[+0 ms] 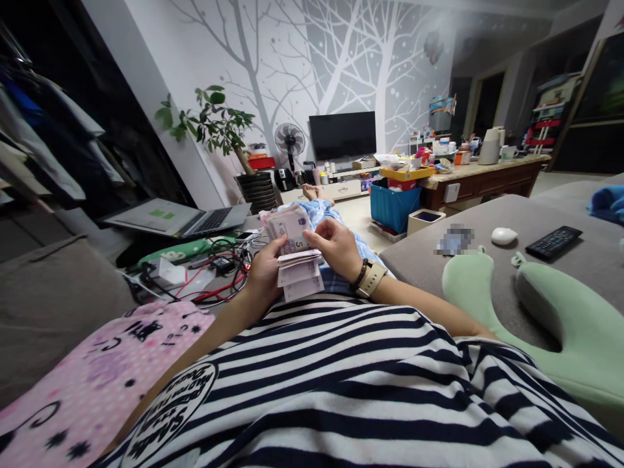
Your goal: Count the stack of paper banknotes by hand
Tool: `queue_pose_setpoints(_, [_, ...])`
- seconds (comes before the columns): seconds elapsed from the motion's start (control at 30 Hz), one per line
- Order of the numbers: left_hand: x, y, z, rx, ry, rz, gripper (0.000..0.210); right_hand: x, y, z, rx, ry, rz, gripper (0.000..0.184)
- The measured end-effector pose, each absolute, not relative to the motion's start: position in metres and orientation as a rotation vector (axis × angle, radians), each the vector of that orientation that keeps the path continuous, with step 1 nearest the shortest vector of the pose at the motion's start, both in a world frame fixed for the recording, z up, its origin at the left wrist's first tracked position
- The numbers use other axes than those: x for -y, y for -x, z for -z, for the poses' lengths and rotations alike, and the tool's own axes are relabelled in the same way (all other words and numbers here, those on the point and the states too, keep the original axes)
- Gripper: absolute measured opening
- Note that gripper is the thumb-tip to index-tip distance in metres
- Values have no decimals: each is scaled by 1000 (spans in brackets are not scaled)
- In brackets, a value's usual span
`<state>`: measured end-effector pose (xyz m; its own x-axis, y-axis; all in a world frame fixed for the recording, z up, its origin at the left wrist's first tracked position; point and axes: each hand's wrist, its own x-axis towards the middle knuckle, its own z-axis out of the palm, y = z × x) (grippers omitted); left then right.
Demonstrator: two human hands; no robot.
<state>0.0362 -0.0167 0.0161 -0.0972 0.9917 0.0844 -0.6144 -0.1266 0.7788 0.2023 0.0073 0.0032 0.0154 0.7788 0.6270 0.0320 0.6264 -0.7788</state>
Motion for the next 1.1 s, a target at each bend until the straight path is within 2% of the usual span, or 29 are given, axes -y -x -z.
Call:
queue_pose_setpoints(0.13, [21,-38,-19,-702,-753,-1599,41,-9,-203,-5,1459,776,-669,76])
queue_pose_setpoints(0.33, [24,-40,-21,-713,-746,-1615,55,-16,-204,-1,1474,743,-632,79])
queue_pose_setpoints(0.47, [21,-43,-21,-688,-738,-1614,49,-17,-203,1,1457,672,-613,82])
queue_pose_setpoints(0.67, [18,-42,-22,-662,-702,-1607,44,-11,-201,-1,1432,610,-579,74])
queue_pose_setpoints(1.1, [23,-40,-27,-693,-752,-1584,38,-7,-198,-6,1426,502,-751,72])
